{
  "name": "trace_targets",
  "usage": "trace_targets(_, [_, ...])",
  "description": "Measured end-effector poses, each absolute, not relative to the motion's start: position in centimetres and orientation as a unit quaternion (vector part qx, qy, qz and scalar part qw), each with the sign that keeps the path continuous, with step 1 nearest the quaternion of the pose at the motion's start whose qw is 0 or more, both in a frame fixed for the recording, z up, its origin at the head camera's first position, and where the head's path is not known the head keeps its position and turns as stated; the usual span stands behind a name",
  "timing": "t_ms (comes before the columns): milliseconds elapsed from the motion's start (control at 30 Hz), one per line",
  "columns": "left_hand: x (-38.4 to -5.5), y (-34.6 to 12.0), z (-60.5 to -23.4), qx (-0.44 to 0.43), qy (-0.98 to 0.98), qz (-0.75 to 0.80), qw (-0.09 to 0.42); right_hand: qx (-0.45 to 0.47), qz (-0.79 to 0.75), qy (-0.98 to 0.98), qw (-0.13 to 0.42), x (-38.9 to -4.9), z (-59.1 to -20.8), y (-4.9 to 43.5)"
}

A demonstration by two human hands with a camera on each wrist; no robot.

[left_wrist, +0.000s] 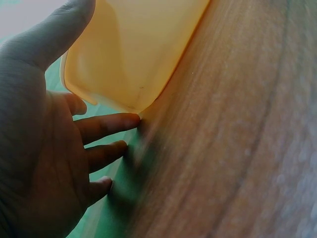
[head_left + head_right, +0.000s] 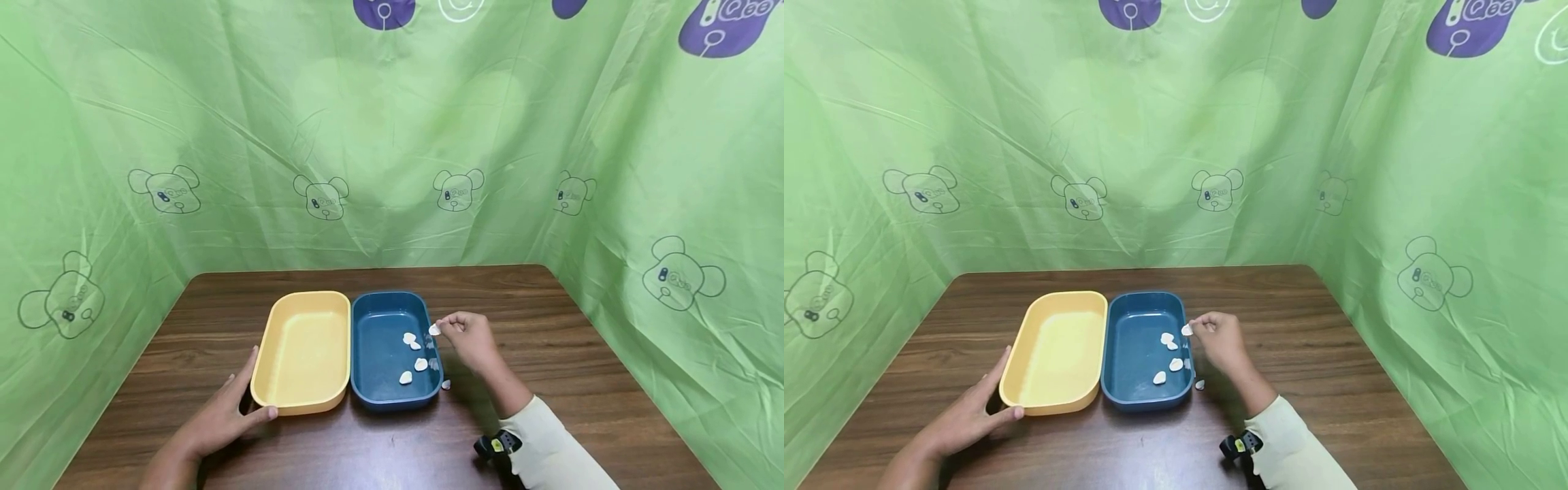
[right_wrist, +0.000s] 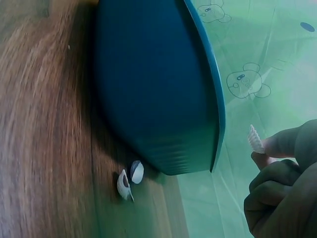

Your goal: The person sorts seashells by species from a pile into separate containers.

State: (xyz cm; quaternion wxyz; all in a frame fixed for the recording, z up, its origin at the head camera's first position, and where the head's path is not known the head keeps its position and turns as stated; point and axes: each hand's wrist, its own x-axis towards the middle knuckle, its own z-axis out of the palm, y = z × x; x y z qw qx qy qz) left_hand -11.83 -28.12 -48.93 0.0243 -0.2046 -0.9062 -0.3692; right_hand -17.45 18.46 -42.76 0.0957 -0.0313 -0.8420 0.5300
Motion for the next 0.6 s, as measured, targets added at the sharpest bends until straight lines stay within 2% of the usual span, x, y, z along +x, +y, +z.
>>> trace_targets(600, [-11.8,-28.2,-48.8,-0.202,-0.904,-0.376,0.016,-0.05,0.559,-0.821,0.1,-17.7,-42.8,17.1])
